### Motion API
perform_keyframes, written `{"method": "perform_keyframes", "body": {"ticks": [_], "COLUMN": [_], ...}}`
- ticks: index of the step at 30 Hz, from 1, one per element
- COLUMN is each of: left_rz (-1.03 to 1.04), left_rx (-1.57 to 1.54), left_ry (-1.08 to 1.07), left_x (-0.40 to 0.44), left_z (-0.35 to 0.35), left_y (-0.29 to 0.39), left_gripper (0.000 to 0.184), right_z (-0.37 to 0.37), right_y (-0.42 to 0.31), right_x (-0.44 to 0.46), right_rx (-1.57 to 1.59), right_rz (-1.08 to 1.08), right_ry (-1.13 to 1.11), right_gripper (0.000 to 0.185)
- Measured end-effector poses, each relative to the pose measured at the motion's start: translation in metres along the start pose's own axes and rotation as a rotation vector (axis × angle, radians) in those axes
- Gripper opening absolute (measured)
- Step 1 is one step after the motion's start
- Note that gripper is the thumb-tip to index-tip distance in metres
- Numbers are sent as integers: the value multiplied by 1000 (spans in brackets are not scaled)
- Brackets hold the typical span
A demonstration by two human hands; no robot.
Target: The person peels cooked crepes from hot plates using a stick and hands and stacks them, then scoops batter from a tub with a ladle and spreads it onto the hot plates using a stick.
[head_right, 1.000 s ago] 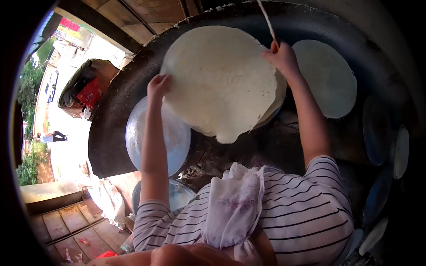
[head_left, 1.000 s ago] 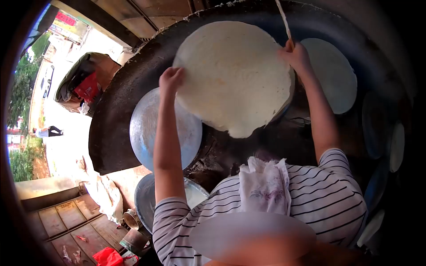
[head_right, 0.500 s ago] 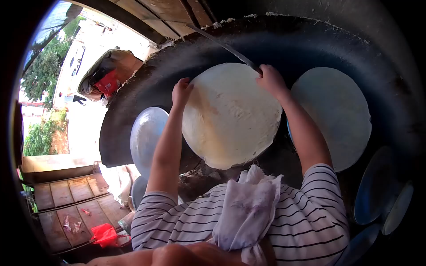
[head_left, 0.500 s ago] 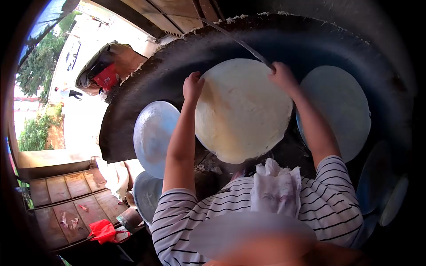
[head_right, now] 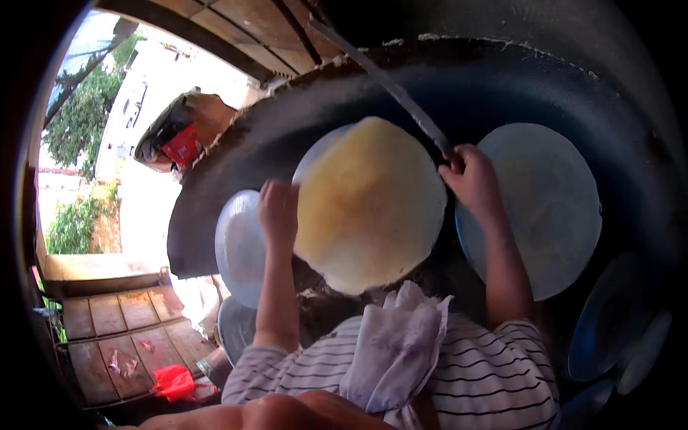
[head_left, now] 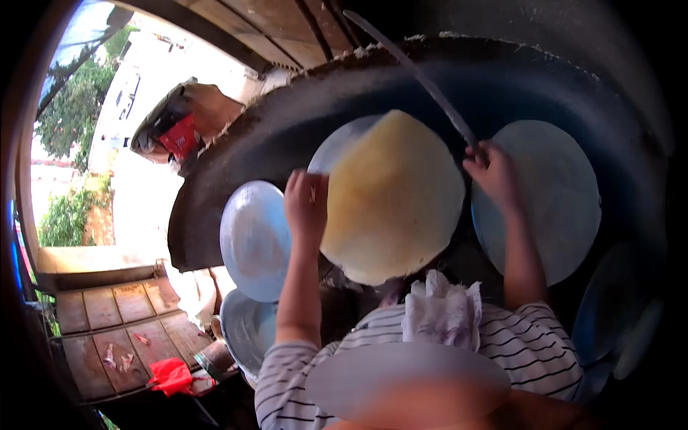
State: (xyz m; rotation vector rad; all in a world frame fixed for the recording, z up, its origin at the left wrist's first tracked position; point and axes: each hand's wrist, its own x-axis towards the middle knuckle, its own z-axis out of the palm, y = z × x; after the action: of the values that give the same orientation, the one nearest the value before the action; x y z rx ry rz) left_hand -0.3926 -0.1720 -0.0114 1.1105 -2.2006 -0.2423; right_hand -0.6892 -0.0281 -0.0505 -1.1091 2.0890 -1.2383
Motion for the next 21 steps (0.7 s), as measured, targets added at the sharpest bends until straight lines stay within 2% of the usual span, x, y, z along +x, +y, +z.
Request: {"method": "perform_keyframes", "body": {"ticks": [1,4,6,8,10,11,12,14,16,18,20,21], "left_rz": [-26,206,-83,-372,-358,-354,-281,-119,268,478,371,323], "left_rx": [-52,247,274,158,226,255,170,-170,-114,-46,-161,-230], "left_ry": [-41,87,-111,-358,-296,-276,-160,-187,-433,-501,-465,-452], "left_x": [-18,-8,-1,6,2,-6,-16,-61,-120,-153,-160,-159], "left_z": [-7,15,48,69,66,68,54,23,3,4,13,19], "left_y": [8,-18,-81,-128,-132,-134,-106,-52,1,37,10,1], "left_gripper": [19,54,87,92,89,88,84,73,64,43,28,21], "right_z": [1,20,27,25,11,6,7,13,26,41,34,23], "right_y": [3,32,34,31,30,32,38,50,49,49,42,35], "right_x": [-2,-5,-8,-15,-29,-43,-56,-69,-66,-60,-69,-76], "right_rx": [10,123,149,55,-55,-22,-20,-27,-54,-119,-203,-214], "right_rz": [-20,-42,-52,-74,-63,-20,-11,3,7,-48,-209,-157], "right_ry": [40,71,92,94,58,92,58,-17,-48,-17,82,63], "right_gripper": [18,25,28,31,34,27,26,26,29,28,29,28]}}
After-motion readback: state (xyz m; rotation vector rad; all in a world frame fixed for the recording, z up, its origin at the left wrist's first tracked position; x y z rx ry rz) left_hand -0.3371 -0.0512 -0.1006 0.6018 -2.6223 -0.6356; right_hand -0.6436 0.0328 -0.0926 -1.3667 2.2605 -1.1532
